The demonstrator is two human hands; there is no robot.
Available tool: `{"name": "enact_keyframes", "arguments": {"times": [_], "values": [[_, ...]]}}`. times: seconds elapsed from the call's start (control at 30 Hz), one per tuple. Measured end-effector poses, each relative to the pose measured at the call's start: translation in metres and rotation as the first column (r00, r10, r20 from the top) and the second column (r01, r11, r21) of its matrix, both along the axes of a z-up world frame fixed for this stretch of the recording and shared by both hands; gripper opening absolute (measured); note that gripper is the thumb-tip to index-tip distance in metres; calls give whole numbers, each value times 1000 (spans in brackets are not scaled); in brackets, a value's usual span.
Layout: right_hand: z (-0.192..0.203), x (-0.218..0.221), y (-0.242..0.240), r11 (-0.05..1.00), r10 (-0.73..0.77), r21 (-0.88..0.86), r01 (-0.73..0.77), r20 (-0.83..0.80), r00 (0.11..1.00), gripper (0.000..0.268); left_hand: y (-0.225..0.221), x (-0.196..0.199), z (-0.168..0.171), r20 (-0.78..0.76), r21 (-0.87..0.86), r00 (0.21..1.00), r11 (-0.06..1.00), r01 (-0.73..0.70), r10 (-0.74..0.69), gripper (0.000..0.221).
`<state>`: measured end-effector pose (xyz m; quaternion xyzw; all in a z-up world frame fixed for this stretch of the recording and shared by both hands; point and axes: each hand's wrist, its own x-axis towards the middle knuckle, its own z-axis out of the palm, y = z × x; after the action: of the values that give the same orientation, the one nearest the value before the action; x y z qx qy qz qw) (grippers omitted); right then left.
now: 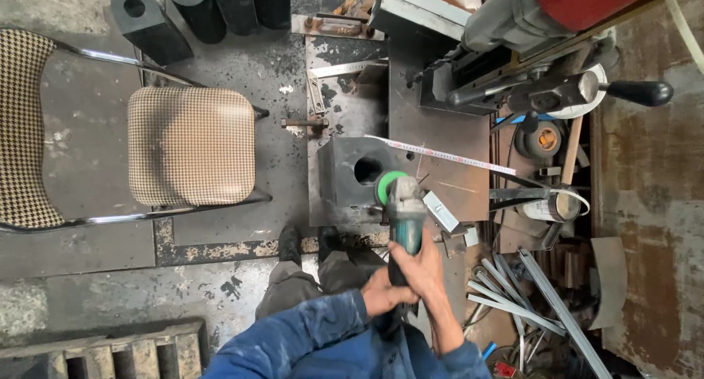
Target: Using an angle grinder to smooth the edges of black plastic/rubber components and measuring a part with a tape measure.
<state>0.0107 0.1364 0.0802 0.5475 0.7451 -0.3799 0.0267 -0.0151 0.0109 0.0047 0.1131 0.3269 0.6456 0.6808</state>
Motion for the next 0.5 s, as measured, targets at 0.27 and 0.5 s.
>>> {"name": "enact_keyframes", "arguments": {"times": [0.27,0.5], "values": [[9,-38,28,998,50,50,-46,-77,996,58,32,-33,7,-100,-92,994,994,-56,47,36],[20,-3,-4,1000,3,-30,-2,25,1000,61,-4,17,-10,-77,-60,996,997,46,-51,35]]}}
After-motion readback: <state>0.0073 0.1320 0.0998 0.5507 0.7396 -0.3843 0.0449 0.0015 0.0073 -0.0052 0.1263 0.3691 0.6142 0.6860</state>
